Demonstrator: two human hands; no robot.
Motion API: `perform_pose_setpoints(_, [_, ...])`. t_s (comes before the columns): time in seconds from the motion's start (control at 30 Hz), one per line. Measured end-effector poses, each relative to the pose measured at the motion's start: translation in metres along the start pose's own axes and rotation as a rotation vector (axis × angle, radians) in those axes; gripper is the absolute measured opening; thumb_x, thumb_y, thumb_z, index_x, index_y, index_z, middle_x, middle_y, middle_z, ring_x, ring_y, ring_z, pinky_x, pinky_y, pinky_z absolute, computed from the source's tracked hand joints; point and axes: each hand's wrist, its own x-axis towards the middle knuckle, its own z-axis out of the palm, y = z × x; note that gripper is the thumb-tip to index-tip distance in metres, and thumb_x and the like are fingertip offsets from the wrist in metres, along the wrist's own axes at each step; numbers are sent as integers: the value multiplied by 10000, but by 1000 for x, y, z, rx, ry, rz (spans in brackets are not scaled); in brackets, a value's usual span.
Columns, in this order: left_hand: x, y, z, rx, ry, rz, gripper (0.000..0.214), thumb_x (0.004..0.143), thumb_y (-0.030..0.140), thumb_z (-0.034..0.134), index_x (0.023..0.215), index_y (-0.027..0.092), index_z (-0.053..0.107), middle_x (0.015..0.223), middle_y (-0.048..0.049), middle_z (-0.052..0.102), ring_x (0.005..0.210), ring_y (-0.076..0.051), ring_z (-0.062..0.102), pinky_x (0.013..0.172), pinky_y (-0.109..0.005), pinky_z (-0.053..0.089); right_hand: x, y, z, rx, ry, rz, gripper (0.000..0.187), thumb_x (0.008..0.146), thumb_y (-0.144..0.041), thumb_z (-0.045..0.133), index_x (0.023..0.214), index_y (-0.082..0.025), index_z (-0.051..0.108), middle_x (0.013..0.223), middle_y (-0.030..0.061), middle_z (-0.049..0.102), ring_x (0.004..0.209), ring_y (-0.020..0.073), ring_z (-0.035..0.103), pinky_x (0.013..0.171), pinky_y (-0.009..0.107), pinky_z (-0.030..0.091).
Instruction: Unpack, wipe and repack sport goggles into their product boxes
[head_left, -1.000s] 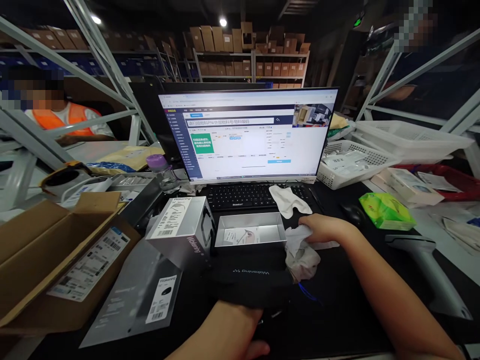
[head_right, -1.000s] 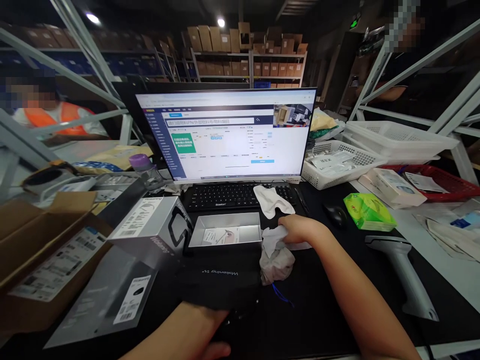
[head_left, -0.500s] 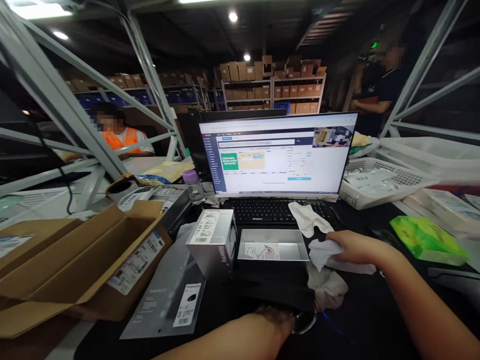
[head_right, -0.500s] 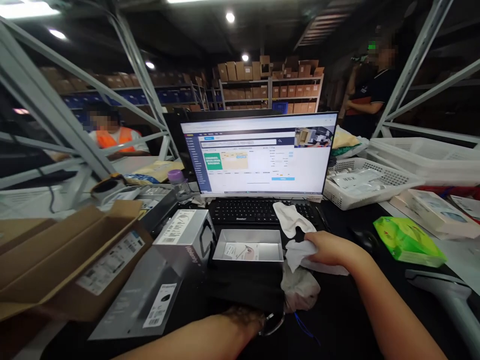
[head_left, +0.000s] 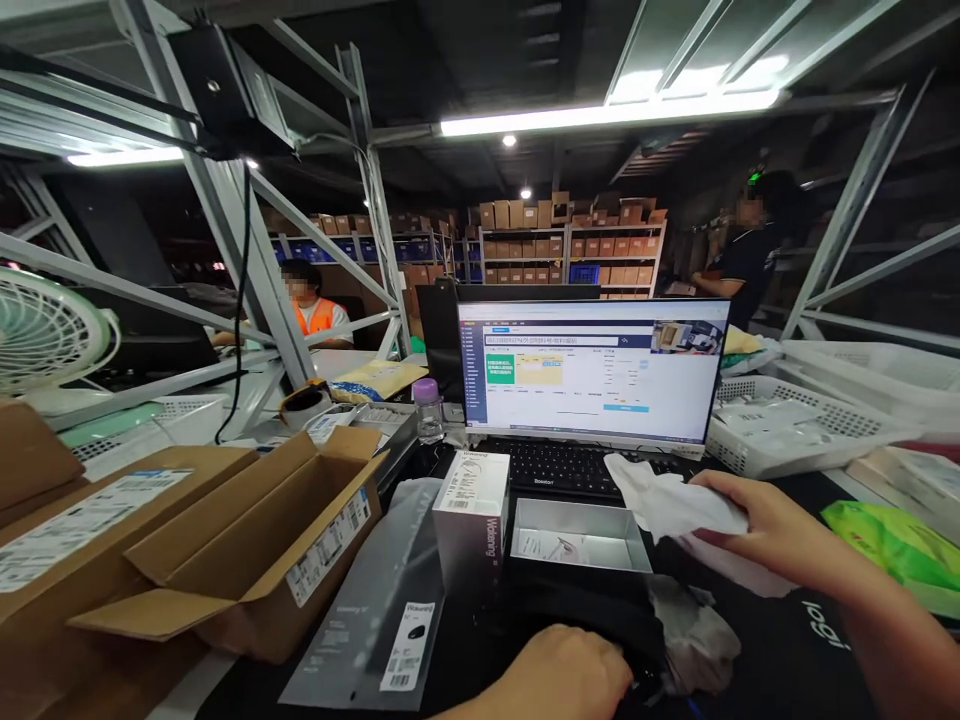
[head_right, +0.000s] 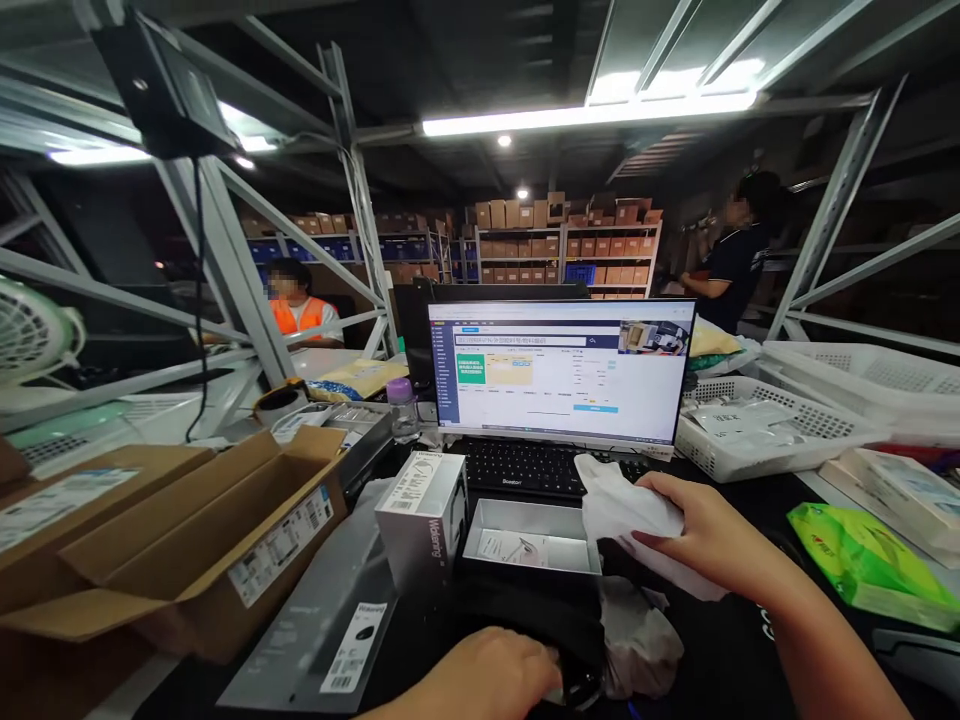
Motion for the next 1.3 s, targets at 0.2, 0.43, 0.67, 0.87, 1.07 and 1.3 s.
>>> perform_pose_setpoints(0.2, [-1, 48, -23, 208, 513, 136, 578, 769, 305, 773, 1324, 245, 625, 1472, -116, 543, 1414, -325, 441, 1207, -420, 293, -1, -65, 4, -10, 114, -127, 267, 719, -290, 745, 971, -216, 696, 971, 64, 746, 853, 277, 680, 709, 318, 496])
perform_pose_setpoints(0.43, [32, 45, -38, -92, 551, 20, 932, 653, 305, 863, 1470, 197, 426, 1483, -177, 483, 1331, -353, 513, 1152, -476, 367, -1, -87, 27, 149, 249, -171, 332, 687, -233, 779, 1002, -200, 683, 909, 24, 725, 791, 210, 646, 645, 251, 429])
perform_pose_setpoints(0.67, [42, 17, -40, 21, 460, 119, 833, 753, 557, 724, 1455, 206, 445, 1432, -163, 560, 1254, -340, 578, 1049, -465, 459, 8, -81, 46, 143, 143, -194, 323, 645, -239, 813, 956, -201, 735, 874, 14, 733, 780, 203, 657, 615, 234, 394])
perform_pose_setpoints(0.87, [45, 13, -48, 94, 462, 91, 556, 714, 612, 729, 1081, 199, 670, 948, -79, 731, 833, -275, 669, 727, -355, 525, 7, -89, 55, 96, 110, -164, 528, 692, -250, 793, 1210, -228, 692, 1107, 78, 739, 983, 275, 681, 802, 327, 493])
perform_pose_setpoints(1.07, [43, 4, -51, -316, 668, 111, 630, 656, 575, 820, 1116, 191, 625, 993, -63, 743, 851, -246, 710, 729, -308, 573, -4, -47, 21, 262, 11, -169, 1038, 629, -360, 897, 1524, -228, 388, 1528, 140, 472, 1366, 332, 467, 1145, 479, 359])
perform_pose_setpoints(1.3, [50, 9, -46, -824, 791, 102, 660, 708, 633, 789, 1161, 192, 600, 1178, -83, 718, 1071, -259, 706, 857, -344, 627, 11, -47, 23, 683, 186, -97, 298, 812, -293, 718, 1081, -175, 670, 930, 56, 741, 825, 208, 717, 764, 343, 557])
